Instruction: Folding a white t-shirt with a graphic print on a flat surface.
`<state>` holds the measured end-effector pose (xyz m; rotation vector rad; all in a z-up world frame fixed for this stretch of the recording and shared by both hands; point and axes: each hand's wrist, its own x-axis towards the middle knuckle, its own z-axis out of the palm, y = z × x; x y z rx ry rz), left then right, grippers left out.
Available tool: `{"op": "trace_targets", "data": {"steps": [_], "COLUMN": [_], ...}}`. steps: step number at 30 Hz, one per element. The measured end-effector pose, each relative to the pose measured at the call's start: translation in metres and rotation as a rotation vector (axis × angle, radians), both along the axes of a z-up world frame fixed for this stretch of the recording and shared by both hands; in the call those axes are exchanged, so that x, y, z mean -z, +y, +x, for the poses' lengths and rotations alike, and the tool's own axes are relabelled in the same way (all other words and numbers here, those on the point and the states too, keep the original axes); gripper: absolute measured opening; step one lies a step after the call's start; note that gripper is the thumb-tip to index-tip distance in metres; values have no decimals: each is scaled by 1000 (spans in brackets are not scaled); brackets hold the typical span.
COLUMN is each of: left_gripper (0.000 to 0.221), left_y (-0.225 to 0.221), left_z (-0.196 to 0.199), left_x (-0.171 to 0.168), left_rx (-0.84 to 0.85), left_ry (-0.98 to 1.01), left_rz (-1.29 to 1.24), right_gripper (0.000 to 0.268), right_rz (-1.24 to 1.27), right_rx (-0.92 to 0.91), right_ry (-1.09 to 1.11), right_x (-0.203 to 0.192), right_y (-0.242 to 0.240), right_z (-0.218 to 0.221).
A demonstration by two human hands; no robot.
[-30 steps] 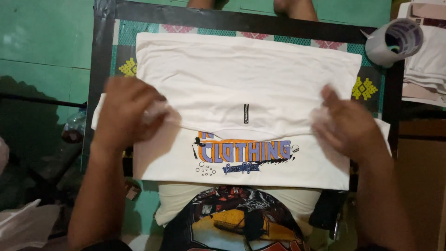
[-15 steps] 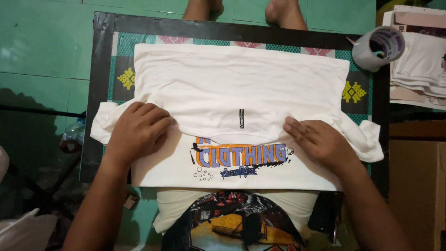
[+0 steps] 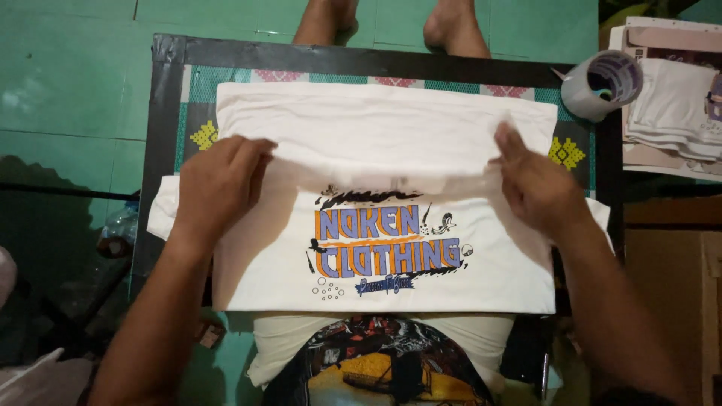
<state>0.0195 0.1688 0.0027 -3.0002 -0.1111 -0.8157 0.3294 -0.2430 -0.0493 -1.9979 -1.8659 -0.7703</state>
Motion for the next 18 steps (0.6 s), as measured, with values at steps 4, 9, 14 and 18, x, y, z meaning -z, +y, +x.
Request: {"op": "trace_targets", "data": {"steps": [4,9,14,18], "left_gripper": [8,9,28,27], "left_y": [14,38,4,12], "left_z": [31,67,78,78], "left_x": [-7,0,-46,-25], "left_rx": [-77,-102,-239,-231], "left_ry": [63,93,276,258], "left_rz": [-39,58,-372,-243], "right_gripper": [73,78,89,81], "right_rz": [-86,-176,-221,-216], "right_rx": [92,112,67,104], "right_ry": [219,413,454,387], "right_x": [-16,-25,-30,-25], "right_y": [30,67,79,86], "right_z": [28,55,61,56]}}
